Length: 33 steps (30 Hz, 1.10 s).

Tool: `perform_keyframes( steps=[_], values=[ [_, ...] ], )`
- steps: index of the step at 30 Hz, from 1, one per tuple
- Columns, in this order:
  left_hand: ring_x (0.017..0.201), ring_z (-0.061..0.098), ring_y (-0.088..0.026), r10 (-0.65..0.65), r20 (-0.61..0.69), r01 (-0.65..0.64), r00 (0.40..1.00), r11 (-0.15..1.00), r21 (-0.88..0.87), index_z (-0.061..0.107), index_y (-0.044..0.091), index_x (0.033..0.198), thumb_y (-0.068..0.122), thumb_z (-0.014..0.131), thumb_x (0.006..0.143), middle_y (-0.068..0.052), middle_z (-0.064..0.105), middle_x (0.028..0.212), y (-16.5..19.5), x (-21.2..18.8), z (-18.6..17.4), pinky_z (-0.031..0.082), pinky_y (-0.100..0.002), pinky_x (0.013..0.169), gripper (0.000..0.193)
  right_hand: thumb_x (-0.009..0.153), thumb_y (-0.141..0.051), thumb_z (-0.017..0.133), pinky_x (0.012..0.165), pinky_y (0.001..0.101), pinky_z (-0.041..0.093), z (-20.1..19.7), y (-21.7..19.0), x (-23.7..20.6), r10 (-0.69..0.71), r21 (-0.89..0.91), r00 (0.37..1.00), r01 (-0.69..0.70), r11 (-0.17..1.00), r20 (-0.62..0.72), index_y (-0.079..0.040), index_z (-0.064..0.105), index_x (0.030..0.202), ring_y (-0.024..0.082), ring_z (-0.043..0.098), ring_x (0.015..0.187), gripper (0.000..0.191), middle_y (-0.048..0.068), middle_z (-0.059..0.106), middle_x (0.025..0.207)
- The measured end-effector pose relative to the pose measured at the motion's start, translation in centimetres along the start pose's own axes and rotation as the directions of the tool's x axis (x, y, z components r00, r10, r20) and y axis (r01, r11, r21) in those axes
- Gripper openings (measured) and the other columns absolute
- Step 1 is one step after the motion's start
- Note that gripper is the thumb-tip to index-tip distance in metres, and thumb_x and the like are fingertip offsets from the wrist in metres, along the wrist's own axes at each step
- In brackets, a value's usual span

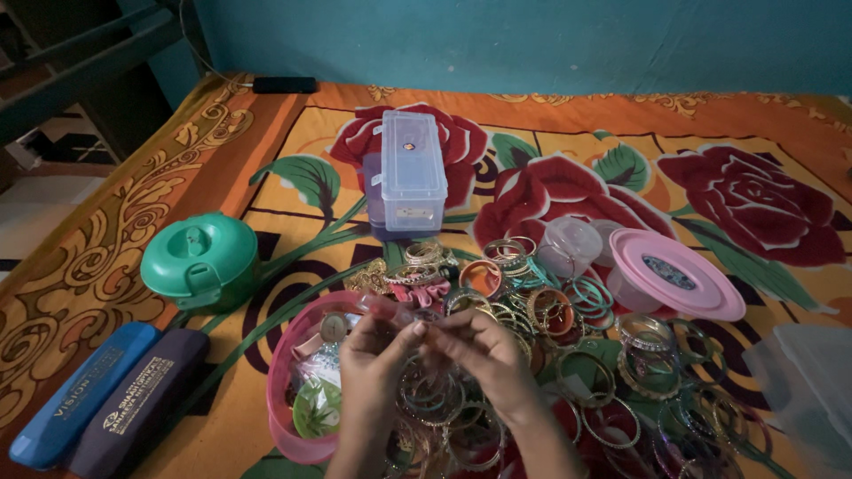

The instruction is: The person sorts through a pile of bangles and jewelry pieces spread on a bed, handling items one at a time and placing selected pieces into a pink storage container. They also move small packets and containers aside while sorting the accessories.

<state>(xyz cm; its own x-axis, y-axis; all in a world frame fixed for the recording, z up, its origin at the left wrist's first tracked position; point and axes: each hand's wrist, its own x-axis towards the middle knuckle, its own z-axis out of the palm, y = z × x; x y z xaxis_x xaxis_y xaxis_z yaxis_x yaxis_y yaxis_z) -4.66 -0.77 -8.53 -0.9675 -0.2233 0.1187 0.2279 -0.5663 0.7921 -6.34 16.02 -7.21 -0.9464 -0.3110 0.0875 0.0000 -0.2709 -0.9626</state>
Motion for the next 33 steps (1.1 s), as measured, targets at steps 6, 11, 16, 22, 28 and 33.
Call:
perform_keyframes(
  steps=[6,11,16,22,28,33],
  values=[
    [0.080,0.071,-0.014,0.010,-0.009,-0.010,1.000,1.000,0.002,0.070,-0.001,0.097,-0.001,0.079,0.082,-0.009,0.076,0.089,-0.3,0.2,0.0,0.057,-0.029,0.075,0.018,0.088,-0.008,0.073,0.086,0.0352,0.062,0.7,-0.5,0.0,0.036,-0.037,0.998,-0.038,0.999,-0.053,-0.001,0.065,0.108,0.019,0.076,0.090,0.023,0.012,0.076,0.100],
    [0.079,0.071,-0.014,0.009,-0.016,-0.009,1.000,1.000,0.011,0.070,0.000,0.098,-0.001,0.079,0.081,-0.008,0.077,0.089,-0.5,0.4,-0.3,0.056,-0.028,0.074,0.020,0.092,-0.014,0.068,0.086,0.0355,0.064,1.0,-0.5,-0.1,0.061,0.088,0.998,-0.060,0.994,-0.013,0.000,0.068,0.110,0.019,0.076,0.092,0.023,0.011,0.076,0.100],
    [0.078,0.071,-0.014,0.017,0.000,-0.017,1.000,0.999,0.041,0.069,-0.001,0.097,-0.001,0.079,0.082,-0.009,0.076,0.088,-0.6,0.5,-0.5,0.056,-0.029,0.073,0.018,0.090,-0.009,0.073,0.088,0.0343,0.061,0.3,0.5,0.2,-0.017,0.039,1.000,0.017,0.999,-0.001,0.003,0.067,0.109,0.021,0.076,0.092,0.023,0.013,0.076,0.100],
    [0.080,0.070,-0.015,0.040,0.029,-0.041,0.999,0.999,0.023,0.069,0.000,0.101,0.000,0.079,0.084,-0.009,0.076,0.091,-0.6,0.5,-0.6,0.056,-0.029,0.074,0.020,0.089,-0.005,0.074,0.084,0.0330,0.060,0.0,1.5,0.5,0.001,0.022,1.000,0.000,1.000,-0.023,0.003,0.067,0.107,0.021,0.076,0.088,0.021,0.014,0.077,0.096],
    [0.088,0.070,-0.014,-0.006,0.072,-0.001,0.997,0.995,0.100,0.069,0.000,0.117,0.005,0.074,0.087,-0.009,0.073,0.101,-0.2,0.3,-0.1,0.058,-0.029,0.076,0.031,0.097,-0.008,0.067,0.084,0.0383,0.060,-0.7,1.7,0.5,0.033,0.260,0.998,-0.043,0.965,0.044,-0.001,0.064,0.110,0.022,0.074,0.091,0.015,0.012,0.074,0.098],
    [0.090,0.072,-0.017,0.069,0.086,-0.073,0.994,0.997,0.038,0.067,-0.004,0.121,0.005,0.068,0.093,-0.010,0.074,0.101,0.7,-0.2,0.4,0.060,-0.031,0.080,0.029,0.093,-0.002,0.066,0.090,0.0448,0.060,-1.1,2.1,0.5,0.045,0.255,0.997,-0.061,0.965,0.070,0.000,0.064,0.110,0.023,0.072,0.098,0.018,0.012,0.073,0.105]
  ],
)
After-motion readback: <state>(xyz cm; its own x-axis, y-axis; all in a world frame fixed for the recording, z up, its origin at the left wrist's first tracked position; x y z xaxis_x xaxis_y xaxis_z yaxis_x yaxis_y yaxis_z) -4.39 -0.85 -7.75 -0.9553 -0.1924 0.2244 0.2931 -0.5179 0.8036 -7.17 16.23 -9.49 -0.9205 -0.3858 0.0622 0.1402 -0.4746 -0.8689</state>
